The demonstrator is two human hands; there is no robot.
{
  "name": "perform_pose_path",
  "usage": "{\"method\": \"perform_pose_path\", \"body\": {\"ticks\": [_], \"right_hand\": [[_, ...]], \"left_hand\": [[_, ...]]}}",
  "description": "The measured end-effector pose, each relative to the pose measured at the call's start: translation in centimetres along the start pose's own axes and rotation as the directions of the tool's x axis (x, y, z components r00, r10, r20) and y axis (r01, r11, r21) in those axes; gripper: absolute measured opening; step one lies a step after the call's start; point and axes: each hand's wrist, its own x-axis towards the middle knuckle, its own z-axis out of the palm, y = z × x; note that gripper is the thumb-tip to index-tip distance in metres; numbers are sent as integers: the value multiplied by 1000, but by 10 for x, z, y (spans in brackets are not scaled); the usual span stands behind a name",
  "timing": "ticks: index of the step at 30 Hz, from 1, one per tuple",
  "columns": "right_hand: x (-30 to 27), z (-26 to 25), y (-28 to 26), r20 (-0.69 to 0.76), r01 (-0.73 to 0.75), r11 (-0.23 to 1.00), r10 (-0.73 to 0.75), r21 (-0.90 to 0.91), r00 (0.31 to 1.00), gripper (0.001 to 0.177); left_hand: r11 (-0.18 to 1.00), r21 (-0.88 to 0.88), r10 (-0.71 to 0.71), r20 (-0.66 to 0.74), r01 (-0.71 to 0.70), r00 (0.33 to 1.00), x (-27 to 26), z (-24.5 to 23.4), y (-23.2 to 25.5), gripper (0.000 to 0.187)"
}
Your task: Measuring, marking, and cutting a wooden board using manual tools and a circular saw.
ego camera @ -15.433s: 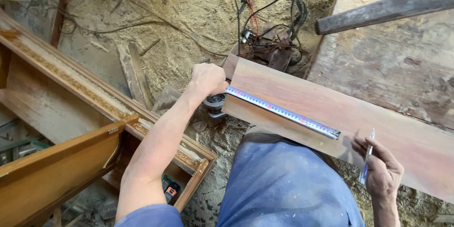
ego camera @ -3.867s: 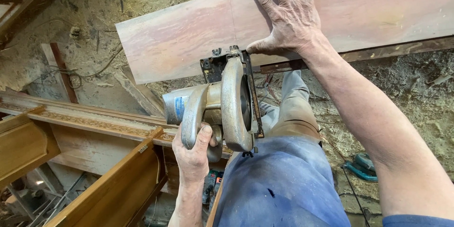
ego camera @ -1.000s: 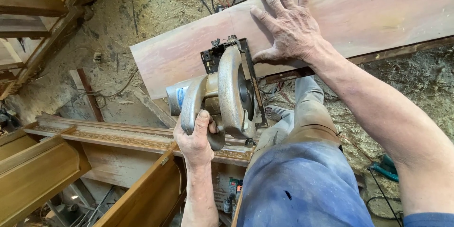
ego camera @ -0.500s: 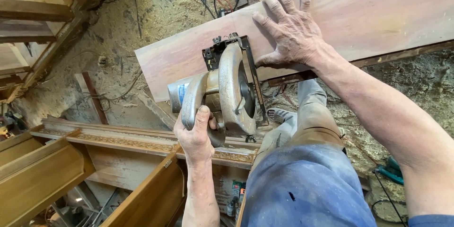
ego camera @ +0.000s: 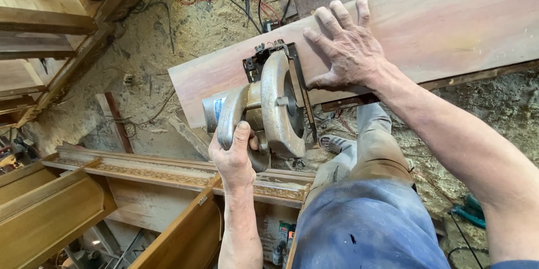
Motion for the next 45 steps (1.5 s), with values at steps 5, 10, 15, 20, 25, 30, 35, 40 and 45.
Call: {"method": "perform_pose_path", "body": {"ticks": [5, 10, 15, 20, 25, 30, 35, 40, 45], "right_hand": [[1, 1, 0, 37, -7, 995, 10, -96, 999, 123], [3, 1, 0, 44, -5, 995, 10, -99, 999, 124], [3, -10, -4, 12, -4, 990, 6, -141, 1000, 122], [5, -8, -3, 61, -13, 991, 22, -133, 998, 122], [6, -10, -4, 42, -16, 993, 21, -114, 999, 122], [7, -33, -18, 90, -121, 993, 122, -12, 988, 102], [8, -32, -16, 106, -123, 992, 124, -16, 987, 103], [7, -31, -16, 116, -125, 992, 124, -3, 986, 102], [9, -34, -17, 117, -123, 992, 123, -12, 985, 102]], "left_hand": [[999, -28, 24, 2, -24, 1000, 11, 7, 3, 27], [998, -37, 53, 15, -53, 998, 19, 14, 12, 27], [998, -66, 9, -33, -11, 999, 32, 19, 12, 30], [996, -66, 58, 49, -55, 997, 42, 24, 18, 28], [997, -46, 68, 55, -66, 996, 49, 28, 26, 30], [987, -57, 147, -13, -147, 989, 48, 42, 30, 33], [979, -96, 178, -38, -181, 983, 51, 40, 17, 27], [978, -99, 185, -18, -186, 983, 56, 44, 26, 30], [979, -87, 186, 25, -183, 982, 59, 55, 45, 21]]}}
